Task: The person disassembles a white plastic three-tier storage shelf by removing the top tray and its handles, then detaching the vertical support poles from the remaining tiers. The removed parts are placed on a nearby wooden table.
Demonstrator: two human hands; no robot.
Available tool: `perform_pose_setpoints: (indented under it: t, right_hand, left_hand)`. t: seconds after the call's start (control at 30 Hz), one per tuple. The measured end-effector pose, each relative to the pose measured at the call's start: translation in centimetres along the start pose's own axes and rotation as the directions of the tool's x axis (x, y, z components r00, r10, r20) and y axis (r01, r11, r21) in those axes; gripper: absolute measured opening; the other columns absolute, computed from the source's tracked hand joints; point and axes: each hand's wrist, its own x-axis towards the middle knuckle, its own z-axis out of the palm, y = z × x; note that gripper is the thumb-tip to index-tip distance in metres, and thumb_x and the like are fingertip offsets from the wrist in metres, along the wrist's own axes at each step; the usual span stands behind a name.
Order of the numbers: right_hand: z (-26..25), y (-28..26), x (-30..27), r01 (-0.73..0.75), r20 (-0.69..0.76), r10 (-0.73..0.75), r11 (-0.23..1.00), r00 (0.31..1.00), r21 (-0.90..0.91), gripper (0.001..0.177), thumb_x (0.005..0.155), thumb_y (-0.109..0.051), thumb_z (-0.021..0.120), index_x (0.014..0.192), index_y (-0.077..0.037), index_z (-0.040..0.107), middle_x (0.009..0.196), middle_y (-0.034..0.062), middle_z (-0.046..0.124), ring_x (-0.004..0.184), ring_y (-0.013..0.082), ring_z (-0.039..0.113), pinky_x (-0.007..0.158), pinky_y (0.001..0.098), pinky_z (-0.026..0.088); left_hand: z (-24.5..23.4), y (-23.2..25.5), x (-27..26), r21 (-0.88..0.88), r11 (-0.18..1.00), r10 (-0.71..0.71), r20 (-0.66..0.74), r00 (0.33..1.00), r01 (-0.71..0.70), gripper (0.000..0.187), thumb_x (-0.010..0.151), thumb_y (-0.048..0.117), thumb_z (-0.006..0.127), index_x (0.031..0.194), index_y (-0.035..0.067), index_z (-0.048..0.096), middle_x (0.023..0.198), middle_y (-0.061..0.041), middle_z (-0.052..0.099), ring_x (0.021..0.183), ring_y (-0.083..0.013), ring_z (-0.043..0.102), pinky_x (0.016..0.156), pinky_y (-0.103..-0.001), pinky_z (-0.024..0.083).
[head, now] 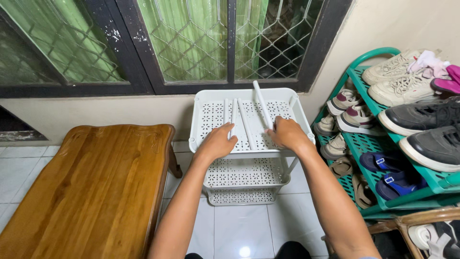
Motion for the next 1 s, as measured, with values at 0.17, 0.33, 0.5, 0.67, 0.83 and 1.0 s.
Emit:
perform_pose_setpoints:
  t: [0.17, 0.33, 0.5, 0.67, 0.83, 1.0]
  right_hand:
    - [1.3, -0.9, 0.7, -0.049, 0.091, 0.049, 0.999, 0.995, -0.012, 0.043, 0.086, -0.040, 0.074, 0.103, -0.001, 0.077, 0.101, 0.0248, 0.074, 0.100, 0.0397, 0.071, 0.092, 0.0450, 0.055]
    - [0.8, -2.8, -0.2, -0.087, 0.174, 0.107, 0.989, 0.979, -0.116, 0.058, 0.085, -0.056, 0.070, 0.104, -0.001, 0.078, 0.102, 0.0223, 0.076, 0.099, 0.0369, 0.073, 0.090, 0.0442, 0.057]
    - [0.3, -3.7, -0.3, -0.133, 0.097, 0.138, 0.989, 0.986, -0.062, 0.074, 0.086, -0.068, 0.064, 0.114, -0.001, 0.072, 0.106, 0.0194, 0.075, 0.104, 0.0344, 0.071, 0.089, 0.0464, 0.056]
    - [2.4, -3.8, 1.2, -0.030, -0.017, 0.031, 0.996, 0.999, 0.079, 0.072, 0.085, -0.062, 0.069, 0.125, -0.002, 0.064, 0.110, 0.0198, 0.074, 0.107, 0.0352, 0.070, 0.093, 0.0442, 0.053]
    - [4.4, -3.4, 2.4, -0.013, 0.017, 0.010, 0.988, 1.000, 0.155, 0.066, 0.081, -0.047, 0.077, 0.130, -0.007, 0.061, 0.108, 0.0214, 0.074, 0.105, 0.0363, 0.070, 0.093, 0.0434, 0.053]
    - [5.5, -2.6, 3.8, -0.050, 0.051, 0.038, 0.967, 0.998, 0.249, 0.060, 0.079, -0.042, 0.081, 0.126, -0.008, 0.064, 0.103, 0.0216, 0.075, 0.099, 0.0343, 0.073, 0.090, 0.0402, 0.055]
  left_hand:
    - [-0.1, -0.1, -0.2, -0.012, 1.000, 0.008, -0.011, 1.000, -0.008, 0.056, 0.090, 0.024, 0.059, 0.141, 0.001, 0.056, 0.149, -0.021, 0.051, 0.138, -0.0363, 0.049, 0.116, -0.039, 0.037]
    - [-0.1, -0.1, -0.1, -0.015, 1.000, 0.017, -0.017, 1.000, -0.017, 0.057, 0.090, 0.024, 0.059, 0.141, 0.000, 0.056, 0.148, -0.022, 0.053, 0.138, -0.0362, 0.050, 0.117, -0.039, 0.037]
    - [0.7, -0.8, 0.5, -0.011, 0.999, -0.033, -0.043, 0.999, 0.033, 0.058, 0.090, 0.025, 0.062, 0.141, 0.000, 0.054, 0.148, -0.024, 0.050, 0.138, -0.0380, 0.048, 0.114, -0.043, 0.038]
    - [1.9, -3.1, 2.4, -0.023, 0.996, -0.086, -0.093, 0.992, 0.084, 0.060, 0.089, 0.024, 0.068, 0.142, 0.000, 0.054, 0.136, -0.025, 0.060, 0.129, -0.0390, 0.056, 0.109, -0.045, 0.043]
    - [3.0, -5.5, 5.6, -0.211, 0.955, -0.215, -0.001, 0.977, 0.210, 0.056, 0.087, 0.023, 0.071, 0.136, 0.001, 0.060, 0.120, -0.016, 0.071, 0.094, -0.0282, 0.074, 0.084, -0.037, 0.057]
    - [4.5, -6.0, 8.3, -0.343, 0.892, -0.296, 0.050, 0.954, 0.295, 0.049, 0.085, 0.015, 0.074, 0.127, -0.005, 0.063, 0.103, -0.017, 0.075, 0.070, -0.0214, 0.075, 0.064, -0.032, 0.060]
